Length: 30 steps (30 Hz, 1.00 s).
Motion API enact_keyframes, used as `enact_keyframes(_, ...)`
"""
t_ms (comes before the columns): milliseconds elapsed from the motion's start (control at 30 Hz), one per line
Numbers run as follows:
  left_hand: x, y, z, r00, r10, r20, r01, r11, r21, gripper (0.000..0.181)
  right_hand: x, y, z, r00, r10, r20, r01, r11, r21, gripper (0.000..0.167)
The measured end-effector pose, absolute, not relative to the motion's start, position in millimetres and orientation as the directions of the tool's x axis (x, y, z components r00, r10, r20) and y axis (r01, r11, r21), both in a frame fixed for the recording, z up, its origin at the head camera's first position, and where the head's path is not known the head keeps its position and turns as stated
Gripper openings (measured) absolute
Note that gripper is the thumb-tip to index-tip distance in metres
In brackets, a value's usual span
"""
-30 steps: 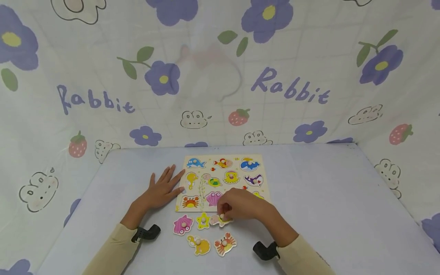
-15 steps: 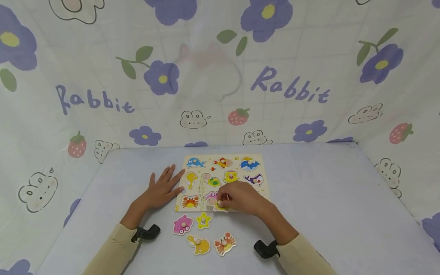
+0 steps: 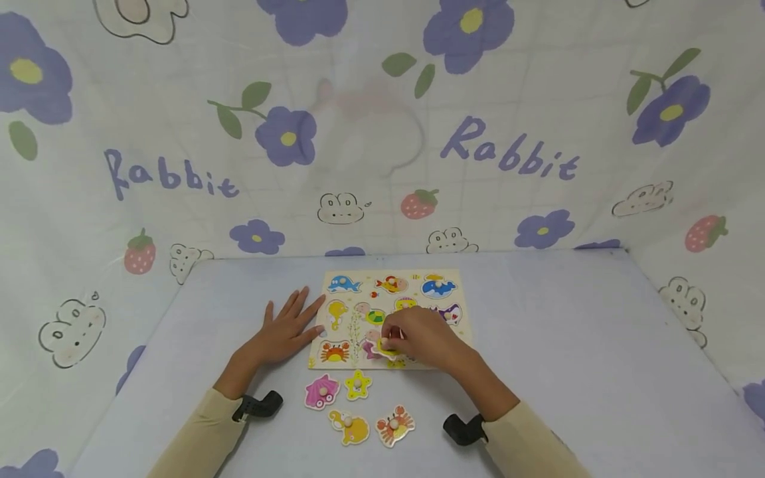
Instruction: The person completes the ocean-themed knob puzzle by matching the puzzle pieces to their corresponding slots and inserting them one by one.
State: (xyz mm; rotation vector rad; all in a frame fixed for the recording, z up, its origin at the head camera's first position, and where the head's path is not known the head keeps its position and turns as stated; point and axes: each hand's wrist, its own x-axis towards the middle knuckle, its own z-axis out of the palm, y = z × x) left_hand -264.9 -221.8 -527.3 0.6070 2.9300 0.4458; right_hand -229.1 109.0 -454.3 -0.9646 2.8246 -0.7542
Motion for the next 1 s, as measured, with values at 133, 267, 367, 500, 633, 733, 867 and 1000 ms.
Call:
enact_keyframes(133,-263.2,-221.6,-525.1,-0.913,0.407,-0.028,0.378,0.869,0.318,0.071,-237.9,106.0,-454.3,-0.809,-0.580,0.093,-0.555,0.703,-0.445,0.010)
enact_keyframes(267,-261.7,-221.2,-523.3,-0.915,0.402,-0.031,0.373,0.873,0.315,0.071,-246.9,101.9,-454.0,-0.818,-0.569,0.079,-0.546,0.727,-0.418,0.010)
enact_keyframes(367,-260.8,-220.8,-521.8,-0.917,0.398,-0.037,0.367,0.874,0.319,0.071,-254.2,98.4,-452.8,-0.821,-0.567,0.064,-0.542,0.739,-0.399,0.010)
enact_keyframes(500,-260.5,-220.3,-520.9,-0.916,0.400,-0.038,0.368,0.873,0.319,0.070,-264.6,93.9,-449.3,-0.827,-0.561,0.045,-0.531,0.750,-0.395,0.010)
enact_keyframes(633,-261.6,-220.2,-521.6,-0.915,0.401,-0.035,0.372,0.875,0.312,0.070,-274.8,89.8,-447.7,-0.826,-0.562,0.045,-0.534,0.755,-0.381,0.010)
enact_keyframes(733,-262.4,-220.0,-522.3,-0.915,0.401,-0.038,0.370,0.875,0.311,0.071,-281.7,86.6,-450.5,-0.828,-0.560,0.035,-0.534,0.767,-0.355,0.010)
enact_keyframes(867,-262.4,-219.5,-522.4,-0.915,0.400,-0.048,0.366,0.876,0.314,0.071,-288.8,81.4,-454.8,-0.833,-0.553,0.011,-0.524,0.783,-0.335,0.010)
enact_keyframes(1000,-261.7,-219.4,-521.7,-0.916,0.397,-0.052,0.363,0.878,0.313,0.070,-294.1,75.9,-457.2,-0.829,-0.559,-0.005,-0.524,0.779,-0.346,0.010)
